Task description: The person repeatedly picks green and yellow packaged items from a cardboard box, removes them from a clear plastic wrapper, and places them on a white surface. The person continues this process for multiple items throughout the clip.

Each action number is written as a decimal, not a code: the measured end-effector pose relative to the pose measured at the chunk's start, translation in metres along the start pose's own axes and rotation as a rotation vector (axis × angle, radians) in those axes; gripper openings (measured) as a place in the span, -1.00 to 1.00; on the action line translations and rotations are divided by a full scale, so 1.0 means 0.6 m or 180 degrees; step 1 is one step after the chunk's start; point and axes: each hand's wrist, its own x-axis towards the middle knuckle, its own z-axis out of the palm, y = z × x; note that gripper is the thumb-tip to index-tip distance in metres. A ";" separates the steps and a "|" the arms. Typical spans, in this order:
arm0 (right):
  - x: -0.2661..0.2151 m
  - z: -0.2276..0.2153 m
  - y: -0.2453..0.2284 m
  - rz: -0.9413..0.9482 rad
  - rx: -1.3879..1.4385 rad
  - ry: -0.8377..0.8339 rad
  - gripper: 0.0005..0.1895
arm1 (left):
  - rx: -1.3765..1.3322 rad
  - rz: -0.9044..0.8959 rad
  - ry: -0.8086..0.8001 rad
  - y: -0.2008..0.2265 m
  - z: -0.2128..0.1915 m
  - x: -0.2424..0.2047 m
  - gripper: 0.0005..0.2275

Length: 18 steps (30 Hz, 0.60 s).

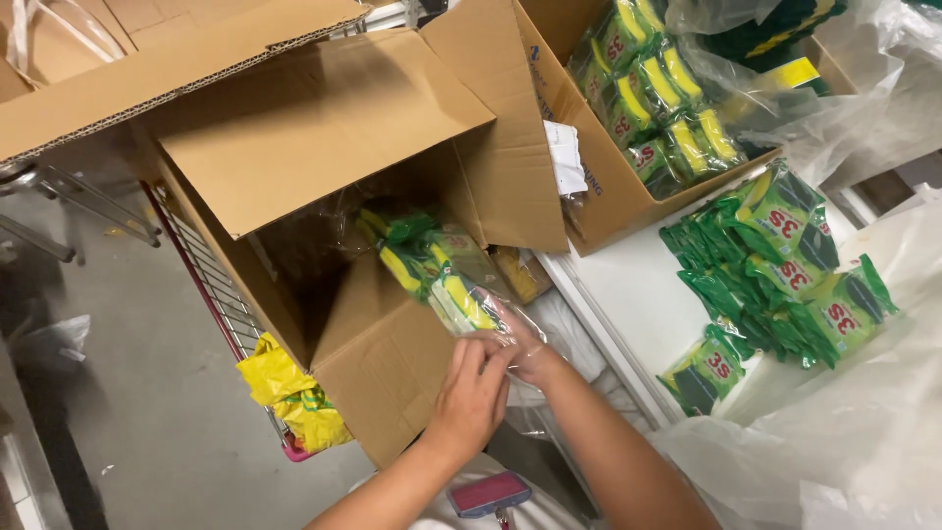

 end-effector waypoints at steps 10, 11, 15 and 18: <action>-0.009 0.159 -0.124 -0.1197 -0.5382 -0.0312 -0.12 | -0.0856 0.0364 -0.0202 0.015 -0.016 -0.020 -0.68; -0.013 0.167 -0.130 -0.1127 -0.5450 -0.0196 -0.16 | -0.0946 0.0346 -0.0217 0.019 -0.018 -0.024 -0.68; -0.014 0.169 -0.132 -0.0791 -0.5554 0.0203 -0.18 | -0.0795 0.0383 0.0055 0.022 -0.018 -0.032 -0.68; -0.002 0.151 -0.107 -0.0816 -0.5206 0.0371 -0.19 | -0.0723 0.0180 0.0093 0.017 -0.016 -0.034 -0.69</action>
